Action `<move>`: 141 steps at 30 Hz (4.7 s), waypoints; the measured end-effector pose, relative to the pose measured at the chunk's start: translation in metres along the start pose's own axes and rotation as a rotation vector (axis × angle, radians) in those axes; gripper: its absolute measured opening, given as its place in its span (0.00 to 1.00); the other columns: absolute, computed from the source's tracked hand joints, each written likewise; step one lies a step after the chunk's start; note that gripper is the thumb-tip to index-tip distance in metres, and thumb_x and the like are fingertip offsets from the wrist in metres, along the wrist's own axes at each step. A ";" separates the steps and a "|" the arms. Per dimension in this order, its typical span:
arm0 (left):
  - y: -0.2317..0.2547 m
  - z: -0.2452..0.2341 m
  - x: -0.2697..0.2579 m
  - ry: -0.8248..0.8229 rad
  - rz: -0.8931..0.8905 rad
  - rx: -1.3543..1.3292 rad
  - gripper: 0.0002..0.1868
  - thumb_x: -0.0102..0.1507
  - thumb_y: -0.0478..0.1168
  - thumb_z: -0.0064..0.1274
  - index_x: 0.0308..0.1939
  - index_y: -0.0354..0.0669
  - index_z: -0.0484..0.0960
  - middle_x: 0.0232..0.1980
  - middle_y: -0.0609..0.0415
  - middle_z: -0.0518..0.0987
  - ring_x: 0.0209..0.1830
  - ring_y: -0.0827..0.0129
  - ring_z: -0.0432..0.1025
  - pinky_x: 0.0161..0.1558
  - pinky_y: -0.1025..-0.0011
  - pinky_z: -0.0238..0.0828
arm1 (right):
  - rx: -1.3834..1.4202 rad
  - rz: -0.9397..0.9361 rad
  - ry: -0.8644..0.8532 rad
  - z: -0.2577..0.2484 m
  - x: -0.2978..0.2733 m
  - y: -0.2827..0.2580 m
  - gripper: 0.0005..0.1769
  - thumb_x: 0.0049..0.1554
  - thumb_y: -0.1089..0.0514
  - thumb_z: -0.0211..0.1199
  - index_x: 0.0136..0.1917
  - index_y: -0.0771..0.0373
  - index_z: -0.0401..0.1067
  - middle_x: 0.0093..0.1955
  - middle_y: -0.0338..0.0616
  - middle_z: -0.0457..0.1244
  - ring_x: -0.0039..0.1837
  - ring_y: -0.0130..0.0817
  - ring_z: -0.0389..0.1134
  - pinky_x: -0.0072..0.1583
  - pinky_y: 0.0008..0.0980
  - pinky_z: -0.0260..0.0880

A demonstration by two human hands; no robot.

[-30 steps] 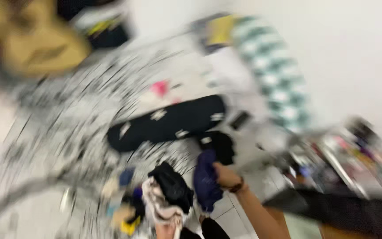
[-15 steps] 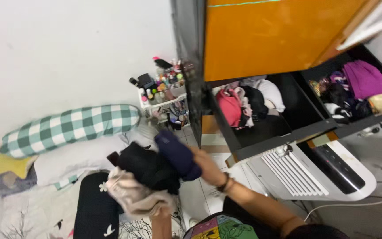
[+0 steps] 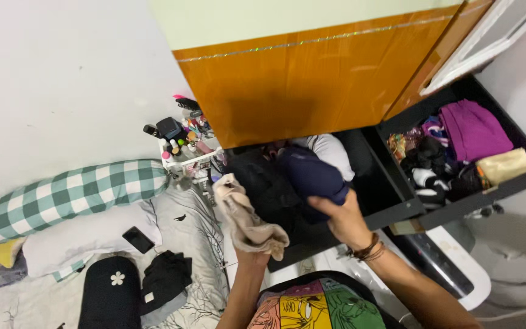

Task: The person folds various garments, including shirts and pants, on a bed and places them into a drawer. The person handles items one at a time, folding them neatly before stacking them in the drawer.

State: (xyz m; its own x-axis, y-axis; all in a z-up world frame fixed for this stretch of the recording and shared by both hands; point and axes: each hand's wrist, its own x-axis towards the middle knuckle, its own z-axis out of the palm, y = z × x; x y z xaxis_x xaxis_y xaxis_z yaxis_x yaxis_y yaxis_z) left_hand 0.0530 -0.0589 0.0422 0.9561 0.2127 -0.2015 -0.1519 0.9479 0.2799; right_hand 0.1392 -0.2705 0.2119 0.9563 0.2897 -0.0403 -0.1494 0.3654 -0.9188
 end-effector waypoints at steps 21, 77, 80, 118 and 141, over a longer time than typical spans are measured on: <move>0.063 0.038 0.010 -0.127 0.056 -0.067 0.27 0.69 0.61 0.47 0.54 0.41 0.78 0.43 0.43 0.83 0.37 0.49 0.80 0.36 0.52 0.79 | -0.780 0.304 0.662 -0.116 0.163 0.067 0.36 0.44 0.51 0.76 0.60 0.71 0.69 0.59 0.64 0.66 0.60 0.57 0.69 0.63 0.48 0.69; -0.015 0.159 0.098 -0.132 -0.242 1.151 0.44 0.54 0.51 0.69 0.64 0.23 0.69 0.61 0.36 0.78 0.61 0.57 0.73 0.64 0.63 0.68 | -0.188 0.007 -0.040 -0.025 0.053 -0.019 0.33 0.45 0.67 0.75 0.64 0.67 0.68 0.59 0.51 0.68 0.58 0.38 0.72 0.59 0.39 0.76; 0.012 0.157 0.116 -0.562 -0.106 1.713 0.60 0.52 0.56 0.75 0.70 0.19 0.56 0.70 0.28 0.65 0.71 0.50 0.62 0.70 0.59 0.60 | -0.167 -0.013 0.124 -0.032 0.057 -0.022 0.24 0.47 0.70 0.72 0.57 0.72 0.73 0.51 0.48 0.71 0.50 0.38 0.75 0.54 0.38 0.78; -0.070 0.146 0.173 -1.580 0.390 2.783 0.42 0.47 0.64 0.69 0.57 0.42 0.82 0.65 0.46 0.75 0.71 0.53 0.63 0.73 0.57 0.50 | 0.015 -0.244 0.578 -0.083 0.053 -0.022 0.22 0.53 0.71 0.70 0.61 0.75 0.70 0.57 0.53 0.69 0.54 0.37 0.74 0.57 0.35 0.78; -0.047 0.139 0.182 -1.596 0.531 2.745 0.58 0.31 0.71 0.70 0.61 0.46 0.80 0.66 0.46 0.76 0.66 0.51 0.67 0.63 0.59 0.56 | -0.770 -0.360 0.434 -0.035 0.094 0.017 0.27 0.47 0.56 0.77 0.55 0.73 0.73 0.47 0.56 0.73 0.48 0.39 0.76 0.53 0.37 0.76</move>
State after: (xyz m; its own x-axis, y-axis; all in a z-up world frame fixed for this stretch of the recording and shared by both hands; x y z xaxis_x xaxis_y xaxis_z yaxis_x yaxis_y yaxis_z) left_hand 0.2693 -0.0979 0.1221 0.6257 -0.7731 -0.1041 -0.7756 -0.6023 -0.1891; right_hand 0.2349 -0.2682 0.1785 0.9456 -0.1365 0.2952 0.2307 -0.3584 -0.9046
